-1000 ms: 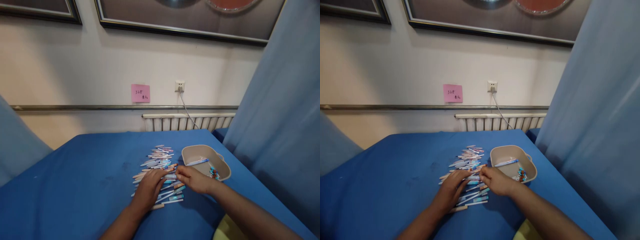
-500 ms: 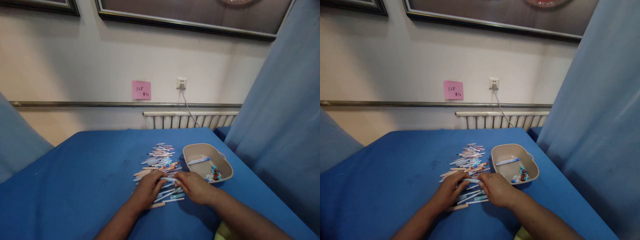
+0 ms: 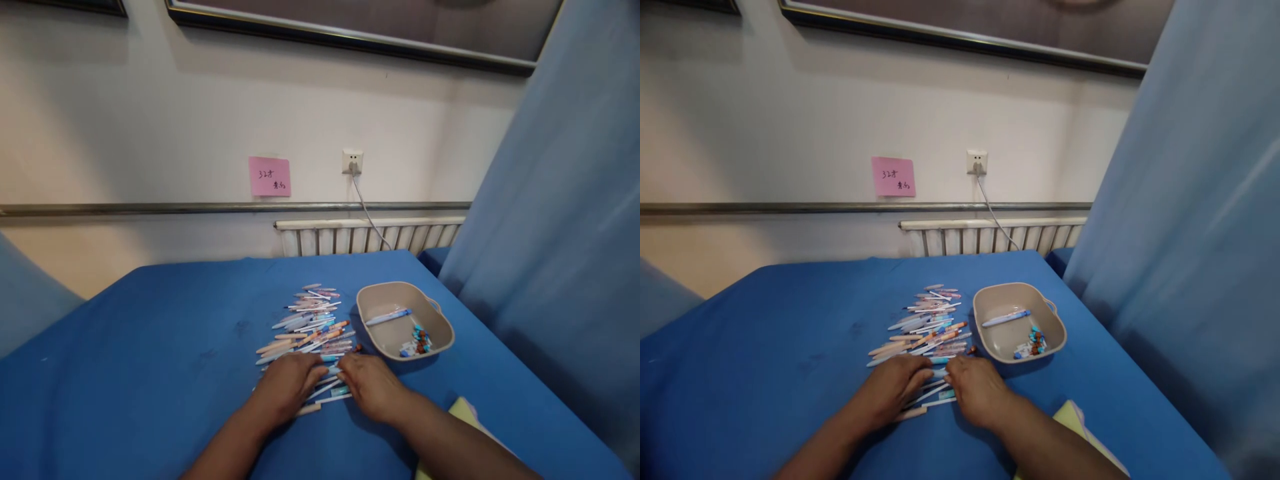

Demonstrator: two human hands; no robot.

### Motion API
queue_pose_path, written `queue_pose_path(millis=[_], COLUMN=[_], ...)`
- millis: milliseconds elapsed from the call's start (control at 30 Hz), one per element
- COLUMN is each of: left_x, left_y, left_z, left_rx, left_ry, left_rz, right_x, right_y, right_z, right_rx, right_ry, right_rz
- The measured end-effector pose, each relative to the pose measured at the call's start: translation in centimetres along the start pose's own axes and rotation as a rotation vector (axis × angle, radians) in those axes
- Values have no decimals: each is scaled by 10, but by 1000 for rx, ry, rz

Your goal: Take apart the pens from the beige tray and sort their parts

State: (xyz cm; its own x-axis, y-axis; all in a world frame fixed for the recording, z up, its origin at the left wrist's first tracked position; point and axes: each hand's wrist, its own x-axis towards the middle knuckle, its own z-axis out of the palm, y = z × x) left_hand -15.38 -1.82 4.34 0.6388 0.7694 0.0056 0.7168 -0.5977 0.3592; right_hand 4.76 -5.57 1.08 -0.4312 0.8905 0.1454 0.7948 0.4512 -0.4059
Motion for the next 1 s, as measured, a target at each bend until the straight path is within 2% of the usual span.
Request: queue_pose_path(millis=[100, 167, 267, 333, 467, 567, 733, 800, 900, 1000], left_x=[-1, -1, 0, 0, 0, 1, 4, 4, 3, 0], left_y=[-3, -3, -2, -3, -6, -6, -2, -2, -3, -4], left_z=[3, 4, 3, 5, 8, 6, -5, -6, -3, 2], left_rx=[-52, -71, -104, -108, -118, -154, -172, -164, -142, -152], left_ry=[103, 76, 7, 33, 103, 71, -81, -100, 18, 127], left_rz=[80, 87, 21, -12, 80, 42, -39, -74, -80, 69], right_x=[-1, -2, -2, -3, -3, -2, -1, -2, -4, -6], right_y=[0, 1, 4, 5, 5, 3, 3, 4, 4, 3], right_z=[-4, -5, -5, -4, -4, -6, -5, -4, -4, -6], right_rx=[-20, -28, -48, -63, -74, -86, -127, -133, -121, -81], right_ry=[12, 17, 31, 34, 30, 24, -6, -14, -12, 1], right_rz=[9, -7, -42, -60, -64, -71, -121, -132, -107, -73])
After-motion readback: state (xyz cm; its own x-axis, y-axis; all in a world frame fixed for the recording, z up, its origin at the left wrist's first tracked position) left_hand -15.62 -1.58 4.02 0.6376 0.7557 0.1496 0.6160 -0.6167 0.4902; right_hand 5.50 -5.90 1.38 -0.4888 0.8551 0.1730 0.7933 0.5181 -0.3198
